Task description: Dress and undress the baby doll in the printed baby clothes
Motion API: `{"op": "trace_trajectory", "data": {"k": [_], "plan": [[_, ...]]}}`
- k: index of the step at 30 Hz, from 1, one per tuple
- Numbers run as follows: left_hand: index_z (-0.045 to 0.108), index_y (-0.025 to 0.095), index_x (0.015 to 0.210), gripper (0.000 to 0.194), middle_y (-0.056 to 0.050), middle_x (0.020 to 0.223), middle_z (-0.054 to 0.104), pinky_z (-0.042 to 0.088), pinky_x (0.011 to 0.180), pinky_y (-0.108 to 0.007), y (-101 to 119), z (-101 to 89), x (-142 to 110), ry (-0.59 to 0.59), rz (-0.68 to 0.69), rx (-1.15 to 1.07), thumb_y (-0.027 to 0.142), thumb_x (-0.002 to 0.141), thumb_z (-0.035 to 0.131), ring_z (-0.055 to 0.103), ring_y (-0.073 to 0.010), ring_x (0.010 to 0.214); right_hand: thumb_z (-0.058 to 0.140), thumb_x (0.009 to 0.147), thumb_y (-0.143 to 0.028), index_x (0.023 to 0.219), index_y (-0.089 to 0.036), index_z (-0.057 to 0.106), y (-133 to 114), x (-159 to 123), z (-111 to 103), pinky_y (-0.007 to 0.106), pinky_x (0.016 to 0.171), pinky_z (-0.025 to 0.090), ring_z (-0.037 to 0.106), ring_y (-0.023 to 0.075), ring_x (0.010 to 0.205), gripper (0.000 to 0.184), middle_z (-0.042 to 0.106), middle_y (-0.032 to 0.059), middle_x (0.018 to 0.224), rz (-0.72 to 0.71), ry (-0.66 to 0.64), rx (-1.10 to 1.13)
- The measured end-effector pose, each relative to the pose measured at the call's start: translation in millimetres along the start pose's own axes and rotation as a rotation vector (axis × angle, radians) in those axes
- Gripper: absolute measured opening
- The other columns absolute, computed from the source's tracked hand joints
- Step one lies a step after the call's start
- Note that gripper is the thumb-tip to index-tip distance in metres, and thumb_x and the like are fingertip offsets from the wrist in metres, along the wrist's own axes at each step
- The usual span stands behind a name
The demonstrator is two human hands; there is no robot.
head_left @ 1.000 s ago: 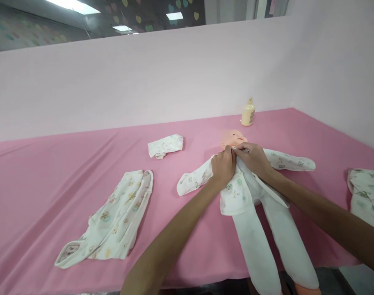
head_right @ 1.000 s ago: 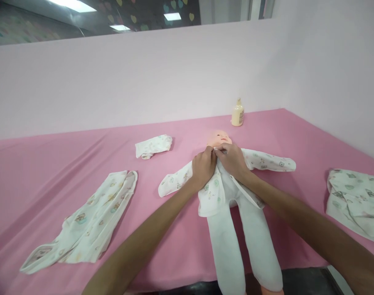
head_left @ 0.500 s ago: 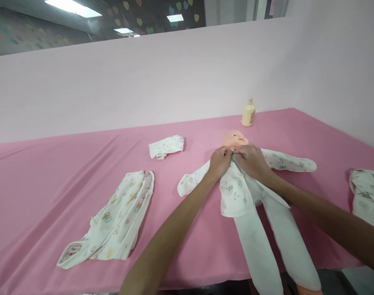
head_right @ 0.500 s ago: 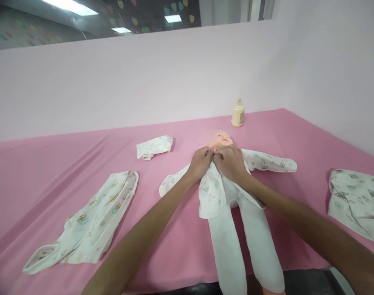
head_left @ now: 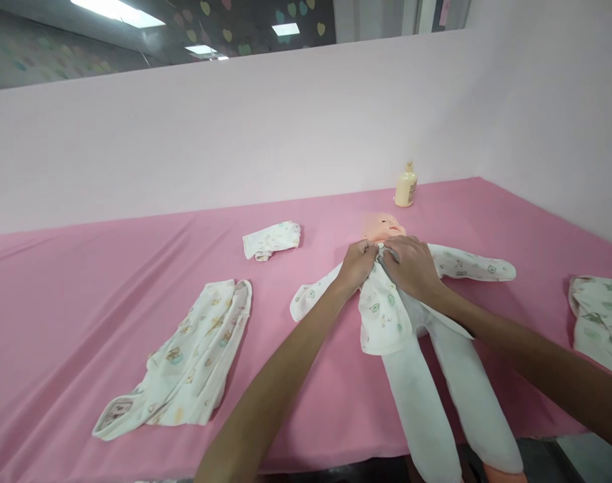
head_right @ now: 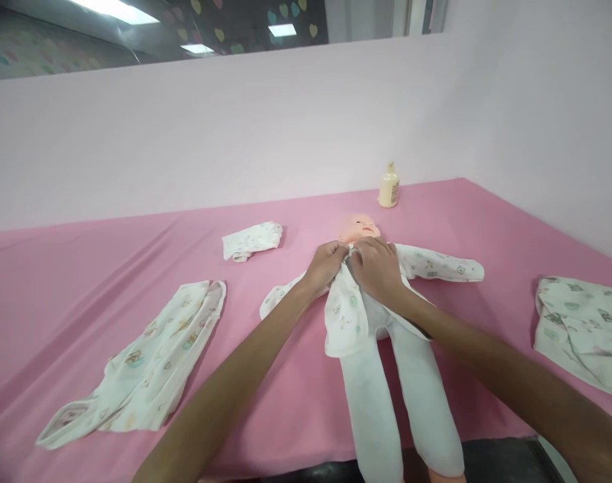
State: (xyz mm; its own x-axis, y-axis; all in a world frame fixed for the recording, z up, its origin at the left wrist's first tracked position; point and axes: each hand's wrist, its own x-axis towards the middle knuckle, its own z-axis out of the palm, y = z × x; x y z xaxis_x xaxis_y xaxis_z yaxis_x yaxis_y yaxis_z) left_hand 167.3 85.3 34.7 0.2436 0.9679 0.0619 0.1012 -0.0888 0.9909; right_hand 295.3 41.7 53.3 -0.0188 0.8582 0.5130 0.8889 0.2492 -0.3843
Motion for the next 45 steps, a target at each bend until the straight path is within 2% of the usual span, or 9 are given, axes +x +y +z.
{"op": "trace_trajectory", "data": {"k": [8, 15, 20, 24, 27, 31, 37, 42, 45], "plan": [[0.049, 0.019, 0.072, 0.015, 0.008, 0.049, 0.035, 0.021, 0.039, -0.019, 8, -1.7, -3, -0.042, -0.163, -0.101, 0.028, 0.082, 0.053, 0.031, -0.0059, 0.038, 0.039, 0.092, -0.017, 0.074, -0.018, 0.061, -3, -3, -5, 0.035, 0.076, 0.032, 0.055, 0.0241, 0.096, 0.029, 0.069, 0.0074, 0.088, -0.15, -0.05, -0.177], [0.045, 0.019, 0.068, 0.019, 0.007, 0.05, 0.036, 0.023, 0.041, -0.019, 25, -1.5, -11, -0.056, -0.189, -0.147, 0.025, 0.084, 0.051, 0.033, -0.0055, 0.04, 0.041, 0.09, -0.018, 0.084, -0.019, 0.061, -1, -3, -6, 0.035, 0.081, 0.034, 0.054, 0.0241, 0.099, 0.021, 0.068, 0.0063, 0.098, -0.163, -0.072, -0.154], [0.056, 0.018, 0.092, 0.016, 0.001, 0.07, 0.054, 0.035, 0.05, -0.021, 47, -8.8, -29, -0.124, -0.1, 0.222, 0.032, 0.083, 0.056, 0.049, -0.0098, 0.057, 0.053, 0.085, -0.025, 0.091, -0.018, 0.061, 3, -15, -18, 0.035, 0.08, 0.038, 0.055, 0.025, 0.095, 0.012, 0.063, 0.0093, 0.102, -0.047, -0.055, -0.121], [0.054, 0.019, 0.099, 0.023, -0.007, 0.105, 0.06, 0.039, 0.063, -0.027, 50, -6.8, -51, 0.027, 0.043, 0.714, 0.033, 0.081, 0.058, 0.058, -0.0183, 0.085, 0.049, 0.089, -0.023, 0.08, -0.018, 0.06, 4, -25, -26, 0.034, 0.077, 0.038, 0.055, 0.0238, 0.089, 0.016, 0.063, 0.0092, 0.091, -0.052, -0.067, -0.159], [0.053, 0.02, 0.087, 0.011, -0.005, 0.095, 0.062, 0.036, 0.062, -0.028, 45, -0.2, -66, 0.093, 0.079, 0.946, 0.031, 0.087, 0.049, 0.057, -0.0187, 0.078, 0.043, 0.091, -0.017, 0.074, -0.018, 0.059, 4, -27, -28, 0.032, 0.069, 0.036, 0.055, 0.0208, 0.08, 0.023, 0.062, 0.0079, 0.084, -0.067, -0.075, -0.186], [0.053, 0.02, 0.08, 0.018, -0.004, 0.081, 0.061, 0.03, 0.055, -0.03, 39, 7.5, -74, 0.137, 0.091, 1.163, 0.022, 0.091, 0.039, 0.056, -0.018, 0.067, 0.044, 0.088, -0.015, 0.075, -0.019, 0.059, 9, -29, -32, 0.031, 0.064, 0.033, 0.057, 0.0193, 0.077, 0.02, 0.064, 0.0059, 0.086, 0.03, -0.103, -0.153], [0.05, 0.02, 0.118, 0.031, -0.004, 0.082, 0.064, 0.03, 0.055, -0.03, 44, 8.6, -79, 0.14, 0.08, 1.293, 0.016, 0.09, 0.036, 0.058, -0.0204, 0.066, 0.044, 0.085, -0.014, 0.077, -0.02, 0.056, 15, -29, -40, 0.03, 0.064, 0.032, 0.056, 0.0176, 0.074, 0.015, 0.065, 0.0028, 0.083, 0.095, -0.093, 0.05], [0.049, 0.027, 0.113, 0.033, 0.0, 0.081, 0.064, 0.037, 0.061, -0.027, 51, -6.2, -80, 0.009, 0.104, 1.127, 0.013, 0.084, 0.044, 0.06, -0.0189, 0.069, 0.044, 0.087, -0.023, 0.073, -0.021, 0.052, 14, -27, -44, 0.028, 0.058, 0.032, 0.048, 0.0149, 0.058, 0.016, 0.055, -0.0019, 0.061, 0.19, -0.049, 0.314], [0.051, 0.025, 0.111, 0.034, -0.003, 0.094, 0.067, 0.04, 0.068, -0.029, 50, -10.4, -75, 0.041, 0.095, 1.132, 0.01, 0.082, 0.042, 0.062, -0.0211, 0.08, 0.043, 0.086, -0.025, 0.074, -0.021, 0.051, 13, -27, -42, 0.028, 0.059, 0.033, 0.048, 0.0149, 0.059, 0.015, 0.055, -0.0016, 0.063, 0.203, -0.03, 0.399]]}}
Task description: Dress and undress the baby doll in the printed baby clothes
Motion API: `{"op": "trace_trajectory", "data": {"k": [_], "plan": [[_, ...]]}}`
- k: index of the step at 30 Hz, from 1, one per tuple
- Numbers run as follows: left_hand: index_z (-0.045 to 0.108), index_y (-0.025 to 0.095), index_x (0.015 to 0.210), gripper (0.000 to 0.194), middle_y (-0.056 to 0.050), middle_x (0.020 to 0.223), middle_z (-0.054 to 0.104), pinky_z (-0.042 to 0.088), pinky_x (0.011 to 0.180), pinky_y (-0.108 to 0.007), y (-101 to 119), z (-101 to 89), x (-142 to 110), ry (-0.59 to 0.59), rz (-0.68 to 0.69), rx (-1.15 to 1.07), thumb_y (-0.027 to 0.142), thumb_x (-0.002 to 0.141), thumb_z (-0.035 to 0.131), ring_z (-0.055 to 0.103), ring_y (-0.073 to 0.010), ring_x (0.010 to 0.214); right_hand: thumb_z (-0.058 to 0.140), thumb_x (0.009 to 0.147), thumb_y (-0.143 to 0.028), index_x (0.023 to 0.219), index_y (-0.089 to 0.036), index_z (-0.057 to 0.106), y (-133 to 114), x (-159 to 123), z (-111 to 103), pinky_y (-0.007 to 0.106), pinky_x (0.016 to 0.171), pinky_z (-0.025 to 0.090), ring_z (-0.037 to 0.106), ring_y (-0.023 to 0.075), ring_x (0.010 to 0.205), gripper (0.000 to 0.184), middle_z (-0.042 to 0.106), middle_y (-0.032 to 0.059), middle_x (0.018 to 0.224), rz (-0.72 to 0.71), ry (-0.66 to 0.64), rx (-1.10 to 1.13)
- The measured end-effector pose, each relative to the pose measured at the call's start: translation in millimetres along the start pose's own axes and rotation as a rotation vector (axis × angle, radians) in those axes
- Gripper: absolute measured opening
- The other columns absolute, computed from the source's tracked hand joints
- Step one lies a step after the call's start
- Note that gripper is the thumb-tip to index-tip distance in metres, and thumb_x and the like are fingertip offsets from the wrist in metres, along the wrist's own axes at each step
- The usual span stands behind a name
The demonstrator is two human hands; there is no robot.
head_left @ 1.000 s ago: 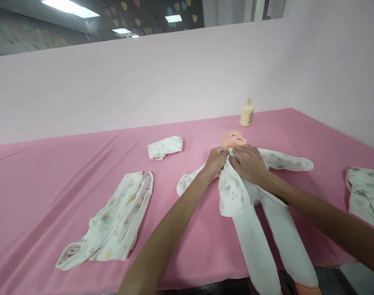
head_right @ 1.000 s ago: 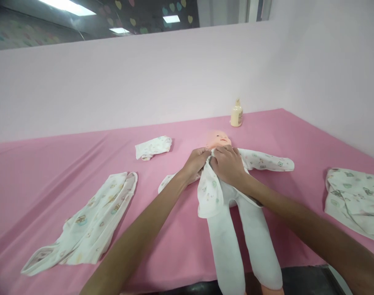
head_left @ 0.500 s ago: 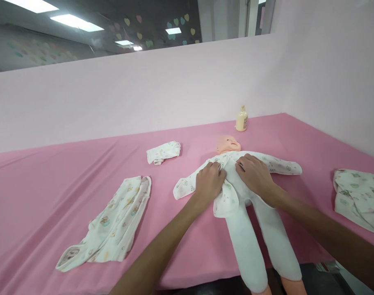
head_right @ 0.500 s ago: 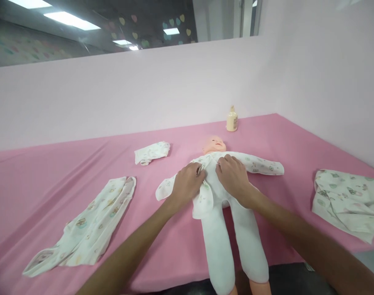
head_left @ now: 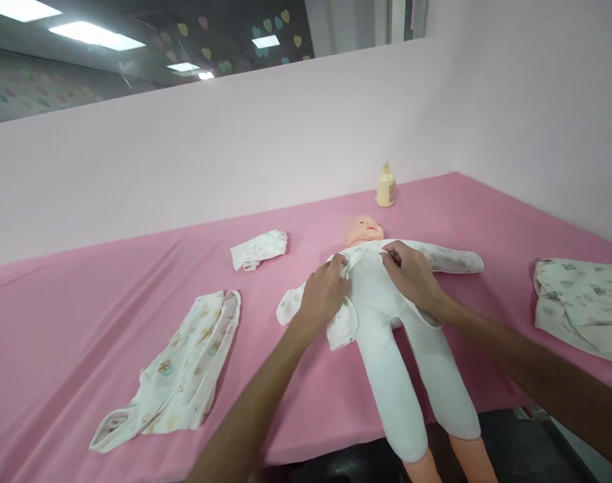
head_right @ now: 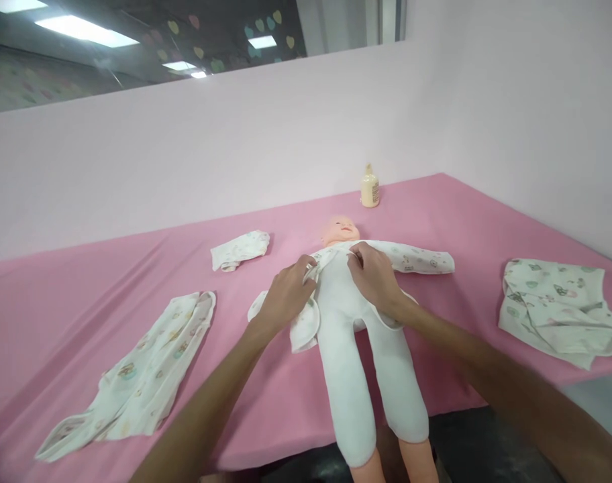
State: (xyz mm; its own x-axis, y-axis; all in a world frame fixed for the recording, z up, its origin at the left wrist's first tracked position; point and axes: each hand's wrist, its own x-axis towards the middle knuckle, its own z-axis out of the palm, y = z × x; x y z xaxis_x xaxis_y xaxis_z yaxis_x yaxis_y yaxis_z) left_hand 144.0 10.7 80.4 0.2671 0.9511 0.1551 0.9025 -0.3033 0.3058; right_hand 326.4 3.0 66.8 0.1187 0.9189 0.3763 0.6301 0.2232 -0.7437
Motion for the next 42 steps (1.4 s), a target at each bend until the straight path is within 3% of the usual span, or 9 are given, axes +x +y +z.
{"op": "trace_trajectory", "data": {"k": [3, 8, 17, 21, 29, 33, 42], "plan": [[0.052, 0.022, 0.113, 0.032, -0.007, 0.108, 0.065, 0.041, 0.071, -0.032, -1, 6.6, 5, 0.064, -0.029, 0.061, 0.013, 0.087, 0.038, 0.063, -0.0237, 0.089, 0.042, 0.086, -0.025, 0.076, -0.021, 0.05, 3, -1, 4, 0.028, 0.06, 0.034, 0.049, 0.0152, 0.063, 0.013, 0.057, -0.0004, 0.068, -0.022, -0.001, 0.025], [0.056, 0.021, 0.111, 0.026, -0.006, 0.109, 0.065, 0.042, 0.074, -0.03, -6, 17.2, 11, 0.095, 0.003, 0.043, 0.02, 0.094, 0.036, 0.062, -0.0217, 0.092, 0.041, 0.085, -0.023, 0.076, -0.021, 0.049, 8, -2, 11, 0.029, 0.065, 0.035, 0.049, 0.0162, 0.067, 0.012, 0.056, 0.001, 0.073, -0.106, 0.012, -0.008], [0.059, 0.02, 0.09, 0.03, -0.003, 0.085, 0.065, 0.038, 0.066, -0.027, -8, 21.8, 10, 0.18, 0.13, -0.002, 0.033, 0.1, 0.034, 0.059, -0.0172, 0.076, 0.039, 0.087, -0.022, 0.081, -0.021, 0.052, 10, -3, 12, 0.029, 0.066, 0.035, 0.051, 0.016, 0.069, 0.014, 0.059, 0.0011, 0.076, -0.099, 0.019, -0.02], [0.061, 0.018, 0.086, 0.029, -0.003, 0.08, 0.063, 0.037, 0.064, -0.025, -5, 25.9, 9, 0.254, 0.17, -0.004, 0.028, 0.099, 0.037, 0.056, -0.0144, 0.07, 0.042, 0.084, -0.019, 0.078, -0.02, 0.051, 12, -3, 14, 0.031, 0.072, 0.036, 0.053, 0.0187, 0.079, 0.011, 0.061, 0.0034, 0.082, -0.069, 0.048, -0.17], [0.06, 0.014, 0.12, 0.033, -0.008, 0.094, 0.071, 0.038, 0.06, -0.026, -10, 39.0, 11, 0.402, 0.217, 0.109, 0.027, 0.1, 0.037, 0.064, -0.0165, 0.076, 0.044, 0.08, -0.014, 0.068, -0.021, 0.041, 11, -3, 10, 0.031, 0.068, 0.032, 0.048, 0.018, 0.073, 0.014, 0.056, 0.002, 0.075, -0.053, 0.033, -0.242], [0.06, 0.014, 0.12, 0.033, -0.009, 0.098, 0.072, 0.039, 0.06, -0.026, -11, 42.0, 11, 0.447, 0.247, 0.131, 0.028, 0.099, 0.038, 0.067, -0.0172, 0.079, 0.044, 0.081, -0.016, 0.067, -0.021, 0.039, 9, -3, 10, 0.03, 0.064, 0.031, 0.044, 0.0158, 0.066, 0.015, 0.052, -0.0003, 0.069, -0.05, 0.031, -0.143], [0.061, 0.014, 0.111, 0.029, -0.005, 0.084, 0.073, 0.033, 0.054, -0.026, -15, 43.6, 17, 0.505, 0.286, 0.195, 0.026, 0.099, 0.038, 0.065, -0.0147, 0.067, 0.043, 0.08, -0.015, 0.067, -0.021, 0.042, 13, -2, 13, 0.03, 0.063, 0.029, 0.043, 0.0157, 0.066, 0.014, 0.051, -0.0003, 0.069, -0.083, 0.025, -0.091]]}}
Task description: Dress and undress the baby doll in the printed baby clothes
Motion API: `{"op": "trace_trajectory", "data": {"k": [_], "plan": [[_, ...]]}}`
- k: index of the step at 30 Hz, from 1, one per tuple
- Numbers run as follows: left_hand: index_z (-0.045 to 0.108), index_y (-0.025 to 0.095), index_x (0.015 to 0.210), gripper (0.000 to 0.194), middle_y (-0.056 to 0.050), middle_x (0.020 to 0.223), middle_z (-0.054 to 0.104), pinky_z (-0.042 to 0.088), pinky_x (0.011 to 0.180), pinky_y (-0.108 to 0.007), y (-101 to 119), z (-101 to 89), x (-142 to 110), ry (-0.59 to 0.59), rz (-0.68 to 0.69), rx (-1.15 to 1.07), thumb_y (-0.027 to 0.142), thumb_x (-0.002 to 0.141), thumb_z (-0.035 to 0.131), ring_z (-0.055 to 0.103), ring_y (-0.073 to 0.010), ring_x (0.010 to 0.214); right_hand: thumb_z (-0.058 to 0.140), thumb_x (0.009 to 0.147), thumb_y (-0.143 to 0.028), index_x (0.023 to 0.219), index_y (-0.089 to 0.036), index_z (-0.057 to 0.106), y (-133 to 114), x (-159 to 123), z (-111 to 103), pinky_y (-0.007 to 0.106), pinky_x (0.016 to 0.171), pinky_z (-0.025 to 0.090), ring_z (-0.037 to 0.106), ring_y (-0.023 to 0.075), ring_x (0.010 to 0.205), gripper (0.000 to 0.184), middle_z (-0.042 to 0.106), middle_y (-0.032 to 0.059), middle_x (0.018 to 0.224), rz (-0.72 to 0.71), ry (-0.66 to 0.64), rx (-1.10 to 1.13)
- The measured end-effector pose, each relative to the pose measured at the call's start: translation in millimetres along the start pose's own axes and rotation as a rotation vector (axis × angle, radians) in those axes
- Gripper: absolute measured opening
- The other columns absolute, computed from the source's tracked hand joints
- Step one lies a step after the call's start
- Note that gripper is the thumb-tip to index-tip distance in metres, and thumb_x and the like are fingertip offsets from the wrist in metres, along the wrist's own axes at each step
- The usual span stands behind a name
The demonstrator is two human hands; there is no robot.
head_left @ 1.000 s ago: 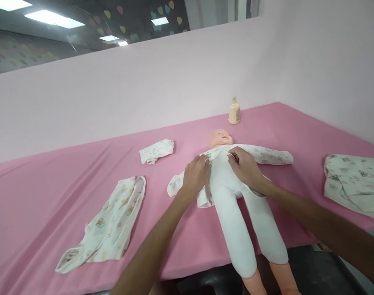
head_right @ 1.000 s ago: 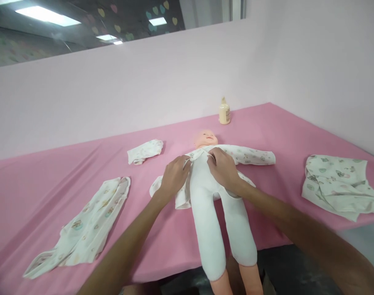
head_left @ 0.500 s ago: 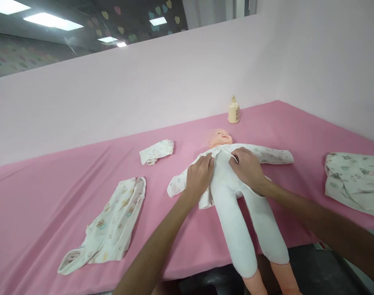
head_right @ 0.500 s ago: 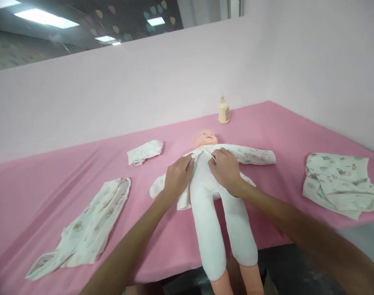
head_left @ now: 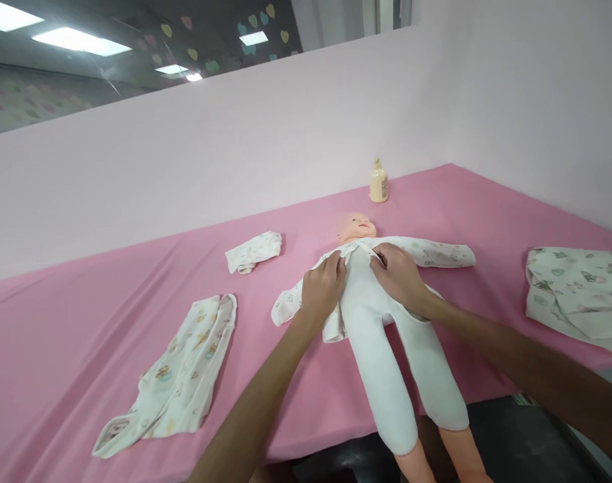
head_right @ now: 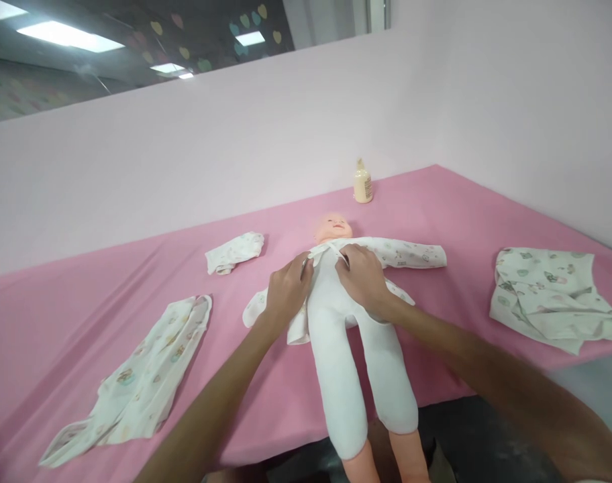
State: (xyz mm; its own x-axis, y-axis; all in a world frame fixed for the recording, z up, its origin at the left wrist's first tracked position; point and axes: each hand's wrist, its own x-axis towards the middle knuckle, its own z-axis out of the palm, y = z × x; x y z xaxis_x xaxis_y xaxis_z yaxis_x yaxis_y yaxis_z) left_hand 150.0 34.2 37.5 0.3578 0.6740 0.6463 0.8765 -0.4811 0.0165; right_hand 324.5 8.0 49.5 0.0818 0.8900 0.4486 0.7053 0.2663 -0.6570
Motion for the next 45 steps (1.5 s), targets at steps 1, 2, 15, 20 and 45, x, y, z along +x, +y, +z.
{"op": "trace_trajectory", "data": {"k": [1, 2, 15, 20, 45], "plan": [[0.062, 0.014, 0.11, 0.029, -0.004, 0.084, 0.073, 0.033, 0.054, -0.026, 0, 0.4, 0, 0.001, 0.002, 0.006, 0.026, 0.1, 0.038, 0.064, -0.0145, 0.065, 0.043, 0.08, -0.015, 0.067, -0.021, 0.042, 0, 0, 0, 0.03, 0.063, 0.029, 0.043, 0.0156, 0.067, 0.014, 0.051, -0.0004, 0.069, -0.002, -0.001, 0.002], [0.062, 0.014, 0.108, 0.029, -0.004, 0.083, 0.073, 0.032, 0.054, -0.027, 0, 0.8, 1, 0.0, 0.007, 0.01, 0.027, 0.1, 0.037, 0.063, -0.0143, 0.064, 0.043, 0.079, -0.015, 0.067, -0.021, 0.042, 0, 0, 0, 0.029, 0.063, 0.029, 0.043, 0.0155, 0.067, 0.014, 0.05, -0.0005, 0.069, -0.004, -0.001, 0.004], [0.062, 0.016, 0.092, 0.032, -0.004, 0.064, 0.064, 0.024, 0.049, -0.029, 19, -3.6, 13, -0.15, 0.136, 0.18, 0.026, 0.1, 0.032, 0.06, -0.0158, 0.055, 0.044, 0.082, -0.014, 0.067, -0.02, 0.044, -3, -1, -1, 0.028, 0.064, 0.03, 0.042, 0.0143, 0.065, 0.016, 0.05, -0.0014, 0.067, -0.01, 0.007, 0.04], [0.058, 0.014, 0.11, 0.031, -0.006, 0.074, 0.069, 0.03, 0.049, -0.028, 17, -2.1, 16, -0.171, 0.094, 0.187, 0.024, 0.1, 0.031, 0.065, -0.0171, 0.061, 0.044, 0.082, -0.014, 0.068, -0.02, 0.046, -2, -1, 0, 0.029, 0.065, 0.031, 0.044, 0.015, 0.067, 0.016, 0.053, -0.0001, 0.069, -0.018, 0.011, 0.033], [0.057, 0.015, 0.105, 0.022, -0.005, 0.075, 0.066, 0.027, 0.051, -0.029, 26, -12.4, 14, -0.272, 0.175, 0.216, 0.014, 0.095, 0.037, 0.064, -0.019, 0.062, 0.046, 0.086, -0.012, 0.09, -0.018, 0.063, -5, -4, 0, 0.031, 0.079, 0.04, 0.057, 0.0189, 0.087, 0.019, 0.066, 0.0048, 0.091, -0.051, 0.019, 0.057]]}}
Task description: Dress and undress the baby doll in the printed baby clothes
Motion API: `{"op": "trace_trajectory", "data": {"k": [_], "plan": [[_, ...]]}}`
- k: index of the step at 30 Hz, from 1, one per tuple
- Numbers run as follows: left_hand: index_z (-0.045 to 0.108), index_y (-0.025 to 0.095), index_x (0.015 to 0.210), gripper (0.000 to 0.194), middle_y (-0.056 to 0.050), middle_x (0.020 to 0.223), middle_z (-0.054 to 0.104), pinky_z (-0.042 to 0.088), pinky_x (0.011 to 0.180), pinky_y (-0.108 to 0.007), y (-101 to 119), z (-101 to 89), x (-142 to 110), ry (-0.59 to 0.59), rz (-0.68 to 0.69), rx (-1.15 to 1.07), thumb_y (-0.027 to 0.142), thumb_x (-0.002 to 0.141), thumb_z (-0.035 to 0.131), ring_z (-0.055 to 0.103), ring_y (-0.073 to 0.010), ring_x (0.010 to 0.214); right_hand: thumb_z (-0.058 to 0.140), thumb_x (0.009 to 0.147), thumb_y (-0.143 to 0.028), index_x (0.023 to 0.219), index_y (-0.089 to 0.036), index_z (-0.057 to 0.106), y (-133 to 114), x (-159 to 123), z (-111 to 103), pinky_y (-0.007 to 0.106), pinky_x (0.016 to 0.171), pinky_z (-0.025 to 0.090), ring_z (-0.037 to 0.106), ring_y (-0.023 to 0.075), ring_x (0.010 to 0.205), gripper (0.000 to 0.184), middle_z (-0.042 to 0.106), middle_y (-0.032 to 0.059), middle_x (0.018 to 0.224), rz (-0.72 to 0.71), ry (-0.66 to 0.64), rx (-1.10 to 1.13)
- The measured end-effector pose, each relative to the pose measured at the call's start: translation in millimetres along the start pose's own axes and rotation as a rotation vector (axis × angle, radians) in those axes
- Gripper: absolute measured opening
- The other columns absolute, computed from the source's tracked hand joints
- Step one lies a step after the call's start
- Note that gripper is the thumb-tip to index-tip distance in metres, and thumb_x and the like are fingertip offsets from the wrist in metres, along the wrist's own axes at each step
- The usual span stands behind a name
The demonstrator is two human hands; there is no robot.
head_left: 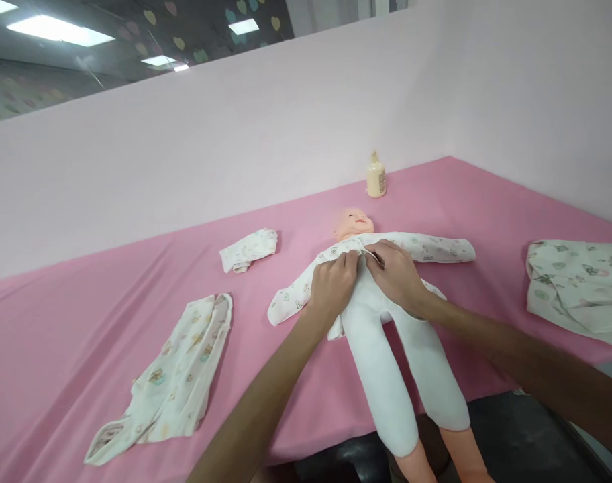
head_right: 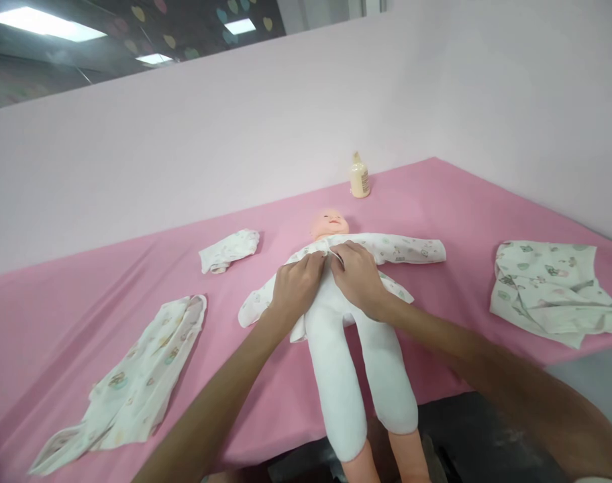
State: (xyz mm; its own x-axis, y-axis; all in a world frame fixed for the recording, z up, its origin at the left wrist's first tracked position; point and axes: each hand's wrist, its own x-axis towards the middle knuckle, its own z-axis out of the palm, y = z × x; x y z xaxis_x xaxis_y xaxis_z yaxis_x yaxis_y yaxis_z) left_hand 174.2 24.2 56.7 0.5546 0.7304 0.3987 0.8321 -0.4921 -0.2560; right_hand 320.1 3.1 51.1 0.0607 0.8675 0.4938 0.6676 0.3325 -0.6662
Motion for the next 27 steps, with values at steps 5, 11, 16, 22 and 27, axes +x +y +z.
{"op": "trace_trajectory", "data": {"k": [5, 11, 16, 22, 27], "plan": [[0.057, 0.015, 0.1, 0.022, -0.005, 0.074, 0.065, 0.028, 0.052, -0.03, 3, -1.3, 0, -0.005, 0.0, -0.014, 0.013, 0.095, 0.035, 0.063, -0.0193, 0.062, 0.046, 0.087, -0.012, 0.089, -0.019, 0.065, -4, -2, -1, 0.031, 0.078, 0.043, 0.058, 0.0175, 0.082, 0.021, 0.066, 0.0043, 0.091, 0.002, -0.015, 0.061], [0.056, 0.016, 0.096, 0.021, -0.006, 0.074, 0.065, 0.029, 0.052, -0.03, 4, -2.1, 0, -0.019, -0.007, -0.04, 0.013, 0.094, 0.036, 0.063, -0.0204, 0.063, 0.048, 0.087, -0.015, 0.085, -0.02, 0.064, -7, -7, 1, 0.032, 0.076, 0.044, 0.059, 0.0176, 0.082, 0.016, 0.067, 0.0029, 0.089, 0.06, 0.012, 0.087], [0.056, 0.016, 0.093, 0.018, -0.005, 0.07, 0.063, 0.029, 0.053, -0.03, 3, 1.0, 0, -0.005, -0.036, -0.076, 0.011, 0.091, 0.039, 0.062, -0.0198, 0.063, 0.049, 0.087, -0.016, 0.084, -0.02, 0.064, -8, -10, 4, 0.034, 0.082, 0.045, 0.06, 0.0193, 0.089, 0.017, 0.067, 0.0046, 0.096, -0.015, 0.054, 0.067], [0.058, 0.017, 0.089, 0.02, -0.004, 0.073, 0.065, 0.025, 0.053, -0.029, 3, 5.8, -1, 0.04, -0.1, -0.201, 0.018, 0.095, 0.039, 0.058, -0.0167, 0.062, 0.049, 0.088, -0.017, 0.086, -0.021, 0.067, -6, -12, 6, 0.035, 0.087, 0.048, 0.062, 0.0188, 0.096, 0.019, 0.069, 0.004, 0.105, -0.041, 0.048, 0.095], [0.057, 0.018, 0.08, 0.022, -0.002, 0.071, 0.064, 0.025, 0.054, -0.028, 5, 2.6, 1, 0.025, -0.224, -0.392, 0.02, 0.095, 0.041, 0.053, -0.0144, 0.06, 0.049, 0.085, -0.013, 0.087, -0.022, 0.069, -5, -12, 7, 0.037, 0.091, 0.048, 0.062, 0.02, 0.099, 0.022, 0.07, 0.0037, 0.107, -0.055, 0.042, 0.086]]}}
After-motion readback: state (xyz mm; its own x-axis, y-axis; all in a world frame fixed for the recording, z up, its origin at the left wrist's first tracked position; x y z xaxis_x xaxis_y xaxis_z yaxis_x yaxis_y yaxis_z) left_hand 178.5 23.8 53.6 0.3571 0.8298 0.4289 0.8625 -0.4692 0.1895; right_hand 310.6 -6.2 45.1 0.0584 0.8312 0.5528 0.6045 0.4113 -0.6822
